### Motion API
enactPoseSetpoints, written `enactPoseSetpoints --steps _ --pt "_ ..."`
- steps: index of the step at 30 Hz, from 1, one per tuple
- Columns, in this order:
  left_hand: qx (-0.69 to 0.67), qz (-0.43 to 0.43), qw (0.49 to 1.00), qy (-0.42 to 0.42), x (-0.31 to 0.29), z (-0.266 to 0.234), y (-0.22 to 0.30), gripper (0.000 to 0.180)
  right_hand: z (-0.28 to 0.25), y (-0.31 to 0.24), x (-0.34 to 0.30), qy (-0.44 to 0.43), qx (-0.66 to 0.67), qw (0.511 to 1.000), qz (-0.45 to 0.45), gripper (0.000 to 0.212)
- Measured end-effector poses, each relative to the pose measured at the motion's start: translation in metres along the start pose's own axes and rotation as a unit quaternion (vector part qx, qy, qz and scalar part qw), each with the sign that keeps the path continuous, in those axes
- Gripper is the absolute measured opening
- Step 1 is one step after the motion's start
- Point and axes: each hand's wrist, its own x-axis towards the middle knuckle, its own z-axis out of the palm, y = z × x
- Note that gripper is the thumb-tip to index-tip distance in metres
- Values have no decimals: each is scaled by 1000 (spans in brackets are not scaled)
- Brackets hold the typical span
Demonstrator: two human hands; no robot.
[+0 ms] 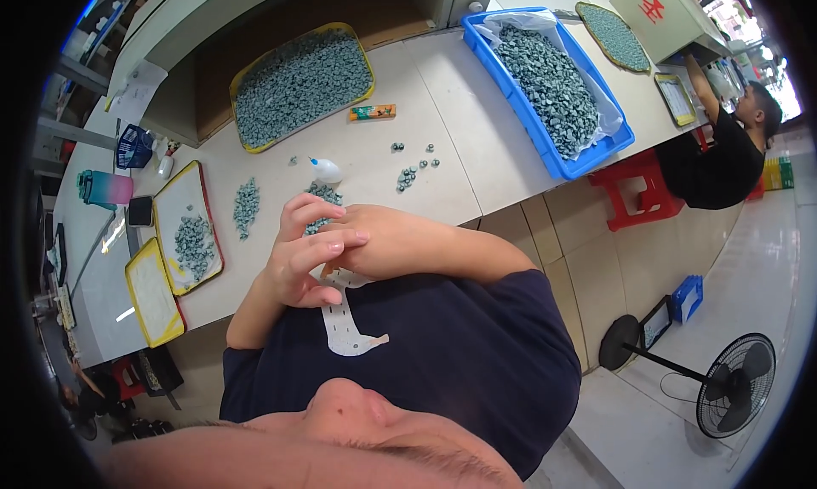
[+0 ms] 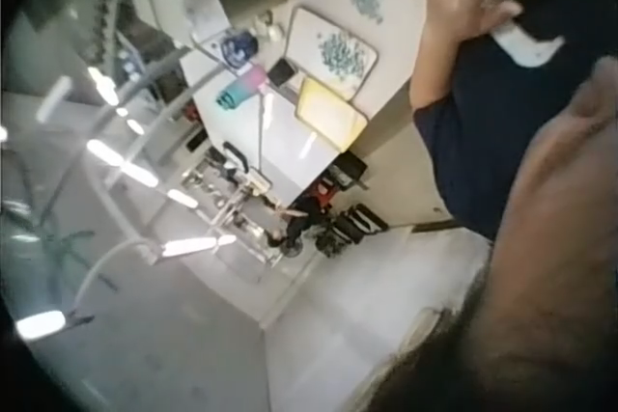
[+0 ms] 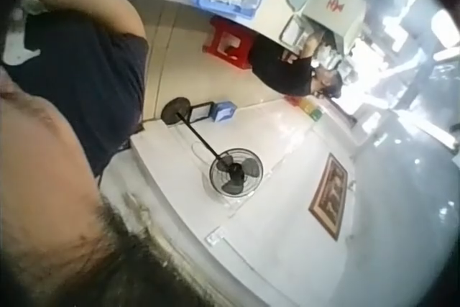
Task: Apply glue to small toy components to assemble them.
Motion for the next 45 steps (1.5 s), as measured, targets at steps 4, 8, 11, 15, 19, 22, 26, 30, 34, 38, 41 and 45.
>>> enactPoseSetpoints --steps 4,8,11,15,19,22,26,30,34,38,41,45 --pt "49 -12 998 -45 7 2 7 59 -5 -6 2 50 25 998 -12 16" --pt "64 -14 996 -58 7 1 10 62 -2 -4 2 112 38 991 -59 17" --pt "55 -9 997 -49 5 -1 12 62 2 3 -1 48 38 998 -10 18" --pt "50 4 998 -22 1 -4 12 57 -9 -1 -2 -52 -44 997 32 18" --pt "64 31 997 -8 -5 -5 12 54 -6 1 -3 -35 -36 998 24 19" --pt "97 46 994 -29 -8 -9 12 56 -13 -2 0 -29 -6 999 46 17" --pt "114 56 992 -24 -9 -17 14 50 -23 -4 -1 25 -40 998 47 17" --pt "92 32 995 -2 -28 -45 8 45 -31 0 9 66 -18 993 93 18" --pt "159 12 982 101 -54 -73 -5 35 -31 33 20 188 -53 965 173 15" --pt "193 -136 954 185 -77 -102 -21 31 -26 66 50 213 -51 934 281 13" --pt "172 -281 925 191 -91 -119 -42 14 -16 84 77 151 -9 908 392 14" --pt "238 -273 920 149 -109 -129 -64 14 5 117 101 114 -83 906 398 16"
